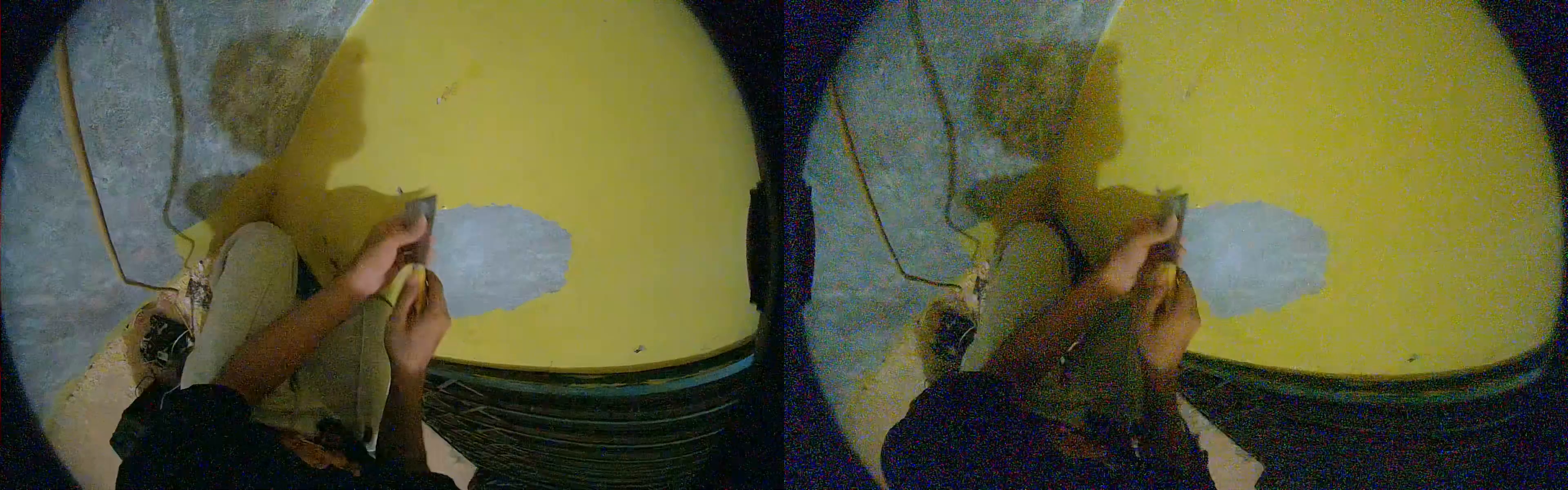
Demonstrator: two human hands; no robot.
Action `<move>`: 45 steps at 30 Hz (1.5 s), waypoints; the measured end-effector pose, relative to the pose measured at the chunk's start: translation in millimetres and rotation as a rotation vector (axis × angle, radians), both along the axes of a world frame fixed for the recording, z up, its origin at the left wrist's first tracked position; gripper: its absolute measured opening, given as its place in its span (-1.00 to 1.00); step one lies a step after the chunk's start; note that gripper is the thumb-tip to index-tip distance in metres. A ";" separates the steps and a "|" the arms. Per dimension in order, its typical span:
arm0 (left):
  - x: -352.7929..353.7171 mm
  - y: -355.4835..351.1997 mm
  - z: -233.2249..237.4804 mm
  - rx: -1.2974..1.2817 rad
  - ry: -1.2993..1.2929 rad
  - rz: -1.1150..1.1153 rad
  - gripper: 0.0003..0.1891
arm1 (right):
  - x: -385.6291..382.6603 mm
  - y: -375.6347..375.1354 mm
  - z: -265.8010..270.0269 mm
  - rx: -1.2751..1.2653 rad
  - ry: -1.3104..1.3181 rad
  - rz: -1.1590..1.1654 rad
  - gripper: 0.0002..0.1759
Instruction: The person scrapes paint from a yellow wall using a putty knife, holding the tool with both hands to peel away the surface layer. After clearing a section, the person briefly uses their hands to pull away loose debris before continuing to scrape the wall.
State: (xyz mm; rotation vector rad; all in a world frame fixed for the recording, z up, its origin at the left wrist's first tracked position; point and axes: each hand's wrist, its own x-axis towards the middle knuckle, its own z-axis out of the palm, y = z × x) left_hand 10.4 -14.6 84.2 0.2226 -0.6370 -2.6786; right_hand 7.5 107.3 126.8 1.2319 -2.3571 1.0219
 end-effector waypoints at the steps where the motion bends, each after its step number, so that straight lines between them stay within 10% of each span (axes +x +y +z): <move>1: -3.5 6.7 -2.3 0.002 0.005 0.005 -0.67 | 3.5 7.7 0.0 -0.018 -0.060 -0.085 -0.70; 19: -23.9 24.8 13.1 -0.160 -0.034 0.146 -0.66 | -5.8 12.5 22.4 0.051 -0.058 -0.183 -0.69; 28: 1.8 -16.6 23.2 -0.055 -0.113 0.207 -0.65 | -2.8 -34.5 35.2 -0.027 -0.010 0.118 -0.77; 45: -21.6 39.3 16.5 -0.068 -0.142 0.027 -0.65 | -8.7 33.6 21.2 -0.047 -0.266 -0.136 -0.66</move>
